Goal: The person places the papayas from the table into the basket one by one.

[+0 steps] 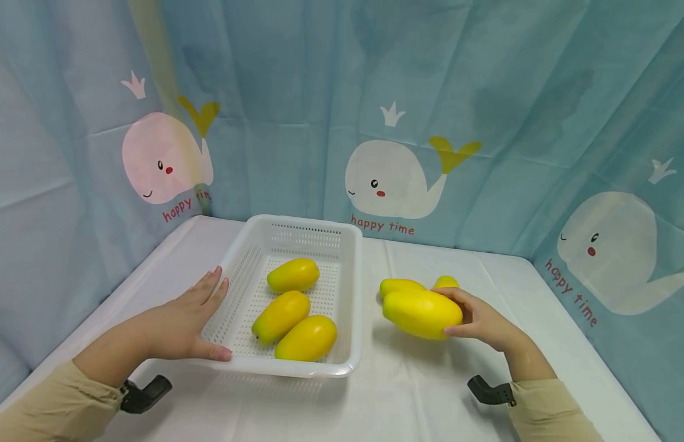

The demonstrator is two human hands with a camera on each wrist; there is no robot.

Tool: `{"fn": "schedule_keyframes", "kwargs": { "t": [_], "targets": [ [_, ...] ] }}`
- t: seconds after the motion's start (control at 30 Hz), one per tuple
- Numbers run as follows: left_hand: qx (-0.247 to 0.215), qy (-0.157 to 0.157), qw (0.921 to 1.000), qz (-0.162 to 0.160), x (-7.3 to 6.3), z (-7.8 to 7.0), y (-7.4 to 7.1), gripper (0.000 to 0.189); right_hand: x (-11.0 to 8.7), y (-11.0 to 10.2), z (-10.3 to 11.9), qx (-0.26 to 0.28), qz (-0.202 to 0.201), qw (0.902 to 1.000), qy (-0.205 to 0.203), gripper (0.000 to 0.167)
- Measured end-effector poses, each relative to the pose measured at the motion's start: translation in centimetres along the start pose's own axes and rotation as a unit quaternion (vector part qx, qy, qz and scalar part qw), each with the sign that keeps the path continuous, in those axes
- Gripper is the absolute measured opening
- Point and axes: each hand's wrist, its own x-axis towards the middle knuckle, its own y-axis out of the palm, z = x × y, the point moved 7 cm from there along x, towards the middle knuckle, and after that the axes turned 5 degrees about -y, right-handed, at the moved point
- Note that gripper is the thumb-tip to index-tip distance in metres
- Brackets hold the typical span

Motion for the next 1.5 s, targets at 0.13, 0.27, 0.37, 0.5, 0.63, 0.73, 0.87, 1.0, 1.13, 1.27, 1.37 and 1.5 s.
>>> {"fn": "schedule_keyframes", "kwargs": {
  "t": [0.13, 0.27, 0.37, 0.5, 0.63, 0.73, 0.87, 1.0, 1.13, 1.27, 1.37, 1.5],
  "targets": [
    [0.002, 0.001, 1.0, -0.003, 0.0, 0.0, 0.0, 0.13, 0.6, -0.7, 0.9, -0.001, -0.009, 0.9997, -0.022, 0.062],
    [0.004, 0.003, 1.0, -0.008, 0.0, -0.1, 0.0, 0.13, 1.5, -1.4, 1.6, -0.009, -0.016, 0.9994, -0.031, 0.063],
    [0.006, 0.005, 0.9999, -0.01, 0.0, -0.1, 0.0, 0.13, 2.2, -1.9, 2.3, -0.012, -0.022, 0.9992, -0.032, 0.064],
    [0.007, 0.004, 0.9999, -0.011, 0.0, 0.0, -0.1, 0.131, 3.2, -2.7, 3.3, -0.021, -0.035, 0.9989, -0.024, 0.065],
    [0.007, 0.004, 0.9999, -0.011, 0.0, 0.0, -0.1, 0.131, 4.4, -3.1, 4.1, -0.031, -0.042, 0.9985, -0.014, 0.065],
    [0.006, 0.005, 0.9999, -0.01, 0.0, 0.0, -0.1, 0.131, 5.2, -3.1, 4.6, -0.035, -0.042, 0.9985, -0.01, 0.065],
    [0.005, 0.006, 0.9999, -0.009, 0.0, -0.1, 0.0, 0.131, 6.2, -3.0, 5.4, -0.038, -0.044, 0.9983, -0.009, 0.066],
    [0.006, 0.004, 0.9999, -0.008, 0.0, 0.0, 0.0, 0.131, 7.2, -2.9, 6.2, -0.042, -0.043, 0.998, -0.018, 0.065],
    [0.006, 0.003, 0.9999, -0.008, 0.0, 0.0, 0.0, 0.131, 8.0, -2.8, 6.8, -0.055, -0.052, 0.997, -0.011, 0.064],
    [0.006, 0.003, 1.0, -0.007, 0.0, 0.0, 0.0, 0.131, 9.0, -2.6, 7.3, -0.076, -0.068, 0.9947, 0.013, 0.065],
    [0.007, 0.004, 0.9999, -0.007, 0.0, 0.0, 0.0, 0.131, 9.9, -2.2, 7.6, -0.094, -0.079, 0.9919, 0.031, 0.066],
    [0.007, 0.006, 0.9999, -0.009, 0.0, 0.0, 0.0, 0.13, 11.1, -1.4, 8.2, -0.099, -0.083, 0.9908, 0.04, 0.068]
  ]
}}
